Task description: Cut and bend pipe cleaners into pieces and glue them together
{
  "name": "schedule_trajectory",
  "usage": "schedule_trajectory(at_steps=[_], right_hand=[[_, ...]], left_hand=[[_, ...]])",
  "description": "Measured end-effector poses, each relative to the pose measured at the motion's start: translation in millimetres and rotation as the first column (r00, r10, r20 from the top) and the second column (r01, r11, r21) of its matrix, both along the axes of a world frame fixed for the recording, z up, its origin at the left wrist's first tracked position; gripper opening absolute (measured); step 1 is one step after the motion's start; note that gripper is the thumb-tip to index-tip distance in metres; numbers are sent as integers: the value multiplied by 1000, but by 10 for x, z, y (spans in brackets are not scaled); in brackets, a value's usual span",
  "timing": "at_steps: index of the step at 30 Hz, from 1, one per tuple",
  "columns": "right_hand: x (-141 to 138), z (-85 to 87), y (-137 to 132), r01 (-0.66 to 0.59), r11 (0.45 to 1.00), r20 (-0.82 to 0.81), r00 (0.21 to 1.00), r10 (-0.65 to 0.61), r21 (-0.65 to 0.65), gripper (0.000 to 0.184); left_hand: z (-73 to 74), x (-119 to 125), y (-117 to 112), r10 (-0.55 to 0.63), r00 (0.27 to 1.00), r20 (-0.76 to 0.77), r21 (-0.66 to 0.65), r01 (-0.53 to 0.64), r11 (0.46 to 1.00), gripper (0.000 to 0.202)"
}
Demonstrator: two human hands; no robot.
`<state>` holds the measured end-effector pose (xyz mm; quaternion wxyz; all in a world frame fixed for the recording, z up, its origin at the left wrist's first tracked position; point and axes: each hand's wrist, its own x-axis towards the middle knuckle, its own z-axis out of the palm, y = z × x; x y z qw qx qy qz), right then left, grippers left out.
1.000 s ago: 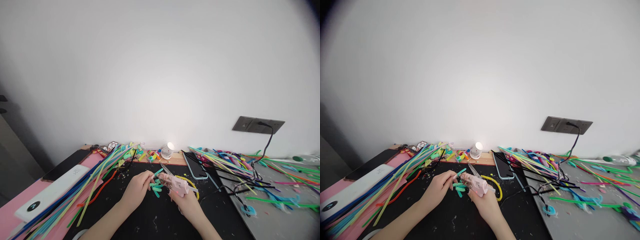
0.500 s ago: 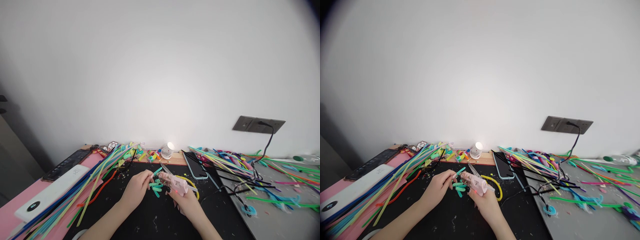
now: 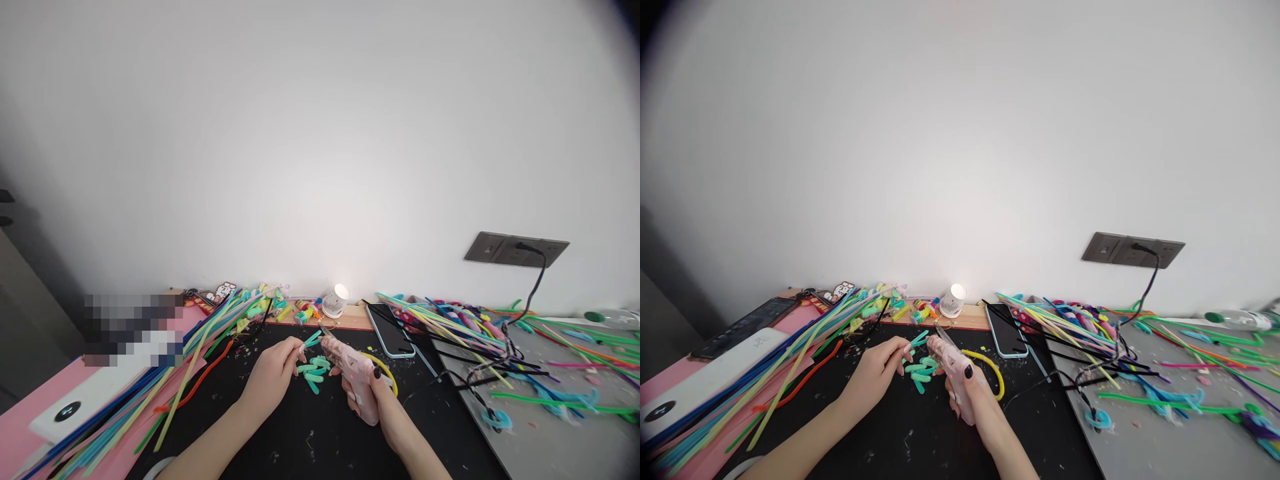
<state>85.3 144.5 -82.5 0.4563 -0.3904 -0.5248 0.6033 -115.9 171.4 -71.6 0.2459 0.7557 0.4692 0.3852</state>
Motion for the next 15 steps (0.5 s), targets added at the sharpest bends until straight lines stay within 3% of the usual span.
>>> schedule_trajectory(at_steps=[5,11,15], right_hand=[[-8,122,-123,-18,999,-167,986,24,32,67],[35,116,-114,-22,1000,-256,967,20,-5,61],[65,122,-125,-95,993,-327,943,68,-67,64]], left_hand=[[-10,-8,5,7,1000,-1,-6,-7,1000,24],[-19,-3,17,13,1000,5,-3,-13,1000,25],[-18,-4,15,17,1000,7,0,-17,1000,24]])
